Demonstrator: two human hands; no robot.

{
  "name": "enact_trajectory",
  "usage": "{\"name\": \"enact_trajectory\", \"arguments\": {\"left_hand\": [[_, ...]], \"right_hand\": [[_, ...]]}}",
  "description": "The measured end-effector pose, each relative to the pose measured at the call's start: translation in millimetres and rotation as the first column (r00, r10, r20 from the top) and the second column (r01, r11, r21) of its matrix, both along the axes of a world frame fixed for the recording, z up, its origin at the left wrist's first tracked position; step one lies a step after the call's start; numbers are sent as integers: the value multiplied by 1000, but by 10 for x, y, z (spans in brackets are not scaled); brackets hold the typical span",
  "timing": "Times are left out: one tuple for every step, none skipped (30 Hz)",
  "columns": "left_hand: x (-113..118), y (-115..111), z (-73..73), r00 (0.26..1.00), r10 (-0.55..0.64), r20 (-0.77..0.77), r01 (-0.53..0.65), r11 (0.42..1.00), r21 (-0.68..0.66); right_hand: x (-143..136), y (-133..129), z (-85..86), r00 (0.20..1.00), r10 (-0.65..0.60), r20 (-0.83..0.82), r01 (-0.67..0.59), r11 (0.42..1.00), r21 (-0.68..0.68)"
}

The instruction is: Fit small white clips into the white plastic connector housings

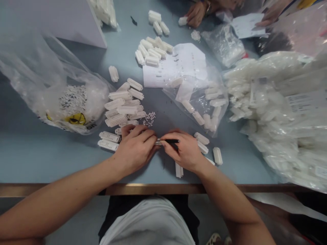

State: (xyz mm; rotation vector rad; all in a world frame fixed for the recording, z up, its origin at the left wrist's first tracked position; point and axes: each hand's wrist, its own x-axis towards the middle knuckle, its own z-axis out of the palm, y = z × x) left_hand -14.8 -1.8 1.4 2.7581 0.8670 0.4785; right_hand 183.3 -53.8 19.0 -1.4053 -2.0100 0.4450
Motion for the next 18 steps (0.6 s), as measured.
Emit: {"name": "enact_trajectory", "arguments": {"left_hand": [[0,0,-4,1000,-1,1,1,1000,-3],[-1,0,-7,1000,-2,1,2,1000,-7],[-1,-1,-8,1000,-1,1,1,1000,-10],[-1,-1,-9,1000,-1,0,1,1000,-14],[-2,-1,-8,1000,0,-1,0,1000,-17],[-2,-1,-6,1000,1,-3,-1,1000,-19],[-1,-1,-3,1000,1,-6,-1,1000,-20],[-1,-1,-1,1000,1,-7,-1,1000,-20],[0,-1,1,1000,1,-7,-1,1000,-20],[1,-1,3,1000,1,-6,-1,1000,-21],[1,-1,4,1000,1,-4,-1,1000,-22],[2,0,4,1000,2,-3,-2,1000,-22],[2,0,4,1000,2,-4,-2,1000,-21],[2,0,3,1000,1,-7,-1,1000,-18],[1,0,2,1000,-2,-10,2,1000,-16],[0,0,1,1000,-4,-13,3,1000,-14],[-1,0,0,1000,-4,-14,4,1000,-14],[-1,0,0,1000,-4,-13,3,1000,-16]], "right_hand": [[10,-1,9,1000,0,-23,0,1000,-6],[19,-3,18,999,-3,-40,2,1000,-15],[26,-6,27,999,-5,-50,4,1000,-27],[31,-9,34,998,-8,-56,6,999,-36],[34,-10,38,998,-7,-59,5,999,-40],[34,-11,40,998,-3,-59,1,999,-41],[34,-11,39,998,2,-58,-4,999,-37],[32,-10,36,998,6,-57,-7,999,-31],[30,-9,32,998,9,-55,-11,1000,-24],[28,-7,28,999,13,-52,-14,1000,-17],[26,-5,25,999,14,-50,-15,1000,-12],[25,-3,23,999,13,-48,-14,1000,-7],[25,-1,22,999,12,-48,-12,1000,-4],[25,0,23,999,12,-48,-12,1000,-2],[25,1,24,999,12,-47,-12,1000,0],[26,1,25,999,15,-48,-15,1000,0],[27,2,26,999,19,-51,-19,1000,-1],[27,1,25,998,22,-52,-22,1000,-5]]}}
